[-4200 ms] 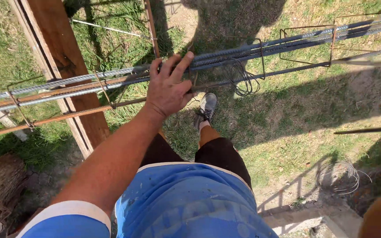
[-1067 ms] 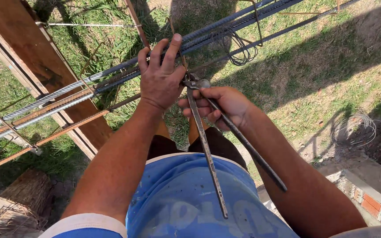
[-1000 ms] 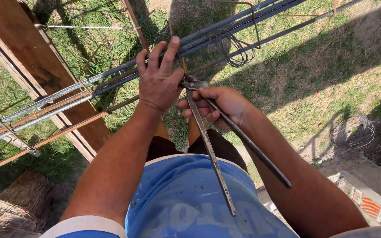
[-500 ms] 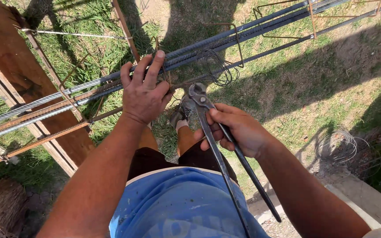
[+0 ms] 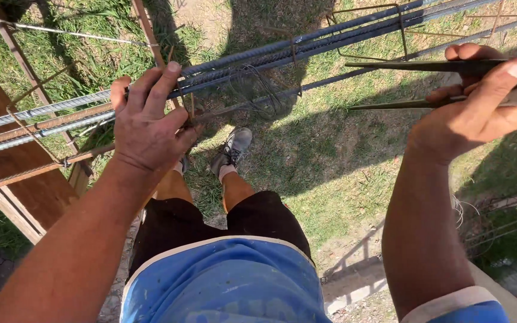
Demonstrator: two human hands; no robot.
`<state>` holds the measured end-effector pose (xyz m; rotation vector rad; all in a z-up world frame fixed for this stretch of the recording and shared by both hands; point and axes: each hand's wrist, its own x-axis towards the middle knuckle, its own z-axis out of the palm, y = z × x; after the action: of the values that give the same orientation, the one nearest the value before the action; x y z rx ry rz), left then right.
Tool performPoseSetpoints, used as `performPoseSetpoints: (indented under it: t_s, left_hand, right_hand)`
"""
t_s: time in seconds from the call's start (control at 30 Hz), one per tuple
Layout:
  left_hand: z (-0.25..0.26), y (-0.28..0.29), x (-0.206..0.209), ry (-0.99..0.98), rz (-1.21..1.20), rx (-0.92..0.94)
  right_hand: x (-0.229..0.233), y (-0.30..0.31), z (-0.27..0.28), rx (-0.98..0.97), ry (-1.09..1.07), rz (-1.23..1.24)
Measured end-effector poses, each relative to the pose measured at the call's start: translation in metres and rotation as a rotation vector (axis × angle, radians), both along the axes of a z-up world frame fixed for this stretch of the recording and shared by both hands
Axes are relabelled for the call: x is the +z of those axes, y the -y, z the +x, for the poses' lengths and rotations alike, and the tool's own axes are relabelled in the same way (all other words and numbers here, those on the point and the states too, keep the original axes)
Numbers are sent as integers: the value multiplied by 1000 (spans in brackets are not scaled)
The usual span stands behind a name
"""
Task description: The person ties steel rebar rods together using wire and pliers. They wrap the wire around the intersections of the rebar and twist it tight with pliers to secure the structure. The person repeats this process at multiple points along the rebar framework.
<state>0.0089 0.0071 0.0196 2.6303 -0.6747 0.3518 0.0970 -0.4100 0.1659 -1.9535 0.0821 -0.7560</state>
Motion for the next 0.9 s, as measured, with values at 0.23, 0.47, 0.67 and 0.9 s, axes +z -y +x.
performPoseSetpoints:
  t_s: [0.23,0.47,0.67,0.9]
  left_hand:
    - [-4,3,8,-99,-24,62]
    - [-4,3,2,-94,2,37]
    - [-3,3,-7,-56,15,44]
    - [-55,-5,58,-277,-229,132]
  right_hand:
    - [-126,57,-14,130,-238,-154]
    - [-59,-27,-110,97,-579,-202]
    - [-75,-190,-120,587,-836,-137]
    - [-112,-222,-122,486,-869,28]
